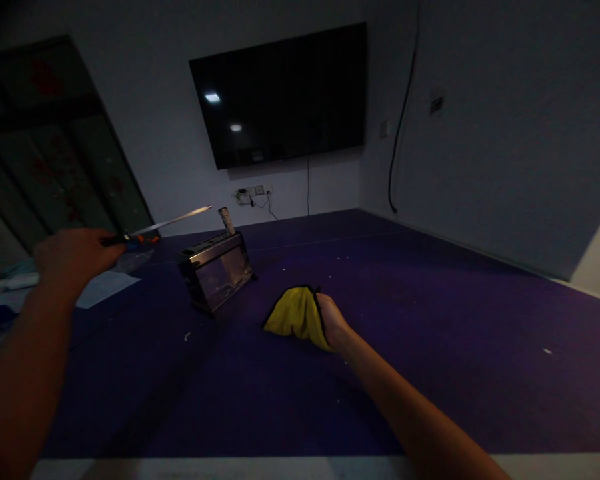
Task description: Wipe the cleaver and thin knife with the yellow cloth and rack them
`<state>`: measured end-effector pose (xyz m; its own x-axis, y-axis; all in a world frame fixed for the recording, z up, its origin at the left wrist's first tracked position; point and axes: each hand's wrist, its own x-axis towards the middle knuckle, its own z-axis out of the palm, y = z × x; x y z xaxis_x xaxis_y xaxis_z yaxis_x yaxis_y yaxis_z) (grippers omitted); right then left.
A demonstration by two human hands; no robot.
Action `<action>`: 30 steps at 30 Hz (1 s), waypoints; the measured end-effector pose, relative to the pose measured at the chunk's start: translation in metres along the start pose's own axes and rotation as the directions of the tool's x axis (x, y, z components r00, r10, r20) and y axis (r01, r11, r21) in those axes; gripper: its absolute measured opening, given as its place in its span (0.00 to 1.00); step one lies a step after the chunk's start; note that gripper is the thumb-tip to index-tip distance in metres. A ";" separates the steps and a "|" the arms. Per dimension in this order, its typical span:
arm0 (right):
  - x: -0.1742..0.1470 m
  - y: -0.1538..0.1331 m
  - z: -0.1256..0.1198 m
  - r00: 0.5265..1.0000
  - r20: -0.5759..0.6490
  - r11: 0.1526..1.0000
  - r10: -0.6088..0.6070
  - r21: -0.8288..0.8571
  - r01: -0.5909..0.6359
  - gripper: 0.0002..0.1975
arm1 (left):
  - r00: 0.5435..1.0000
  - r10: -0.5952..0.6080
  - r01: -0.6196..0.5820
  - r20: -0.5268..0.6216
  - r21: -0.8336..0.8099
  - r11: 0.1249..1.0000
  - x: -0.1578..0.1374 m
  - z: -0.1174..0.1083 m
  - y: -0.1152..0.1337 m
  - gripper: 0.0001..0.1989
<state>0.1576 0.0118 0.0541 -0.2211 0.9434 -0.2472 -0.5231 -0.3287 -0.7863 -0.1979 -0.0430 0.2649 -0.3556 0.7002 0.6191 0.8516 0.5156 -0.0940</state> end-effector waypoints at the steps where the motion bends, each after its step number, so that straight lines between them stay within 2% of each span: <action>1: 0.000 -0.001 0.001 1.000 -0.010 1.000 0.017 0.007 -0.017 0.12 | 0.999 0.031 -0.032 0.030 0.053 0.998 0.001 -0.001 -0.003 0.23; 5: 0.001 -0.002 0.000 0.999 -0.021 0.999 0.029 0.022 -0.028 0.12 | 0.985 0.115 -0.134 0.125 0.155 0.979 0.005 0.005 -0.008 0.22; 10: 0.005 -0.002 -0.005 1.000 -0.023 1.000 0.021 0.024 -0.020 0.13 | 0.976 0.158 -0.180 0.149 0.155 0.971 0.010 0.013 -0.013 0.25; 16: 0.003 -0.003 -0.003 0.999 -0.015 0.998 0.040 0.047 -0.039 0.12 | 0.969 0.222 -0.234 0.109 0.104 0.967 0.014 0.019 -0.013 0.27; 20: 0.000 -0.004 -0.001 0.999 0.003 0.997 0.045 0.057 -0.045 0.12 | 0.964 0.259 -0.262 0.062 0.041 0.964 0.016 0.022 -0.014 0.24; 26: 0.001 -0.004 -0.001 0.999 -0.035 0.998 0.037 0.051 -0.035 0.12 | 0.944 0.285 -0.314 0.166 0.189 0.930 0.023 0.010 -0.011 0.24; 28: 0.001 -0.004 -0.001 0.998 -0.033 0.998 0.046 0.048 -0.045 0.12 | 0.945 0.288 -0.317 0.154 0.223 0.922 0.030 0.007 -0.008 0.21; 30: 0.000 -0.004 0.000 0.998 -0.030 0.998 0.054 0.044 -0.052 0.13 | 0.945 0.318 -0.327 0.077 0.191 0.926 0.040 0.006 -0.004 0.19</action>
<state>0.1598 0.0129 0.0569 -0.2240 0.9253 -0.3061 -0.5468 -0.3793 -0.7464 -0.2179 -0.0143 0.2848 -0.0950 0.8635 0.4953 0.8308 0.3428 -0.4384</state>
